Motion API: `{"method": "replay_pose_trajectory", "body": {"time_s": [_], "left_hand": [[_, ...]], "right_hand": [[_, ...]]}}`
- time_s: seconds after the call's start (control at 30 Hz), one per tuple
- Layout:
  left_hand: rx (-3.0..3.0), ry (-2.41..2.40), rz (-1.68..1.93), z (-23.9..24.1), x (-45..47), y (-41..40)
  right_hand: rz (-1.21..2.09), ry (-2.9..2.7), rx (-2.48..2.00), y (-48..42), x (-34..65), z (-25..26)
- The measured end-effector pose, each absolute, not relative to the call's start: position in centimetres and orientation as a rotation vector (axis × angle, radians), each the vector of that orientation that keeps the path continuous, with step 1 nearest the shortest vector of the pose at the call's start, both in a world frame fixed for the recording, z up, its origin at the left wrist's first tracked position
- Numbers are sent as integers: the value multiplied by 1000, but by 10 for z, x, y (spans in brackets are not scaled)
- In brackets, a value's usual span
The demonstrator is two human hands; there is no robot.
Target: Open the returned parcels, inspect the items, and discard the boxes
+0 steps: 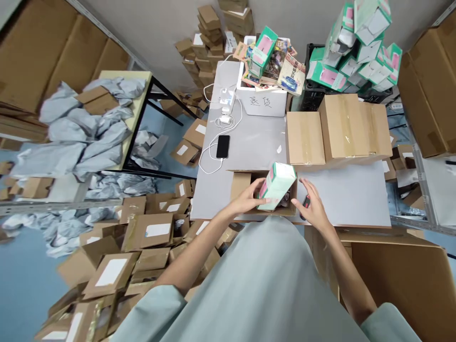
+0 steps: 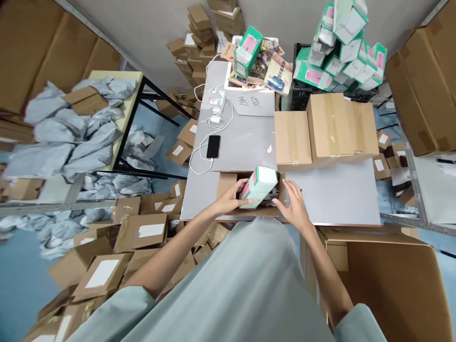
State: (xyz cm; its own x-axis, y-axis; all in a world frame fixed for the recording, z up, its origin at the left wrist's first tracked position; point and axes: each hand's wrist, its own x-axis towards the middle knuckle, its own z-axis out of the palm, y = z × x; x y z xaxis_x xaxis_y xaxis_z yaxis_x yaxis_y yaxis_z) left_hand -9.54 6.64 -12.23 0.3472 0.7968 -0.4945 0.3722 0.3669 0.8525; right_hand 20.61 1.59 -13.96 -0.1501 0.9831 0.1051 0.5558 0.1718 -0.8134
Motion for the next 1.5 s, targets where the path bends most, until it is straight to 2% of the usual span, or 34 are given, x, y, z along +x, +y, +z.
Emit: {"method": "replay_pose_trajectory", "body": {"time_s": [0.2, 0.3, 0.4, 0.77, 1.1, 1.3, 1.5], "left_hand": [[540, 823, 623, -50, -110, 60], [361, 757, 708, -44, -115, 57], [247, 748, 718, -48, -121, 54], [164, 692, 750, -45, -132, 34], [168, 613, 777, -34, -136, 21], [173, 582, 738, -42, -139, 13], [263, 581, 733, -42, -139, 5]], "right_hand": [[1208, -1646, -1121, 29, 178, -73], [1227, -1691, -1055, 30, 158, -42], [1111, -1701, -1106, 26, 139, -25], [755, -1557, -1290, 6, 90, -17], [372, -1655, -1165, -3, 72, -10], [256, -1855, -1142, -7, 76, -6], [215, -1800, -1138, -14, 75, -13]]}}
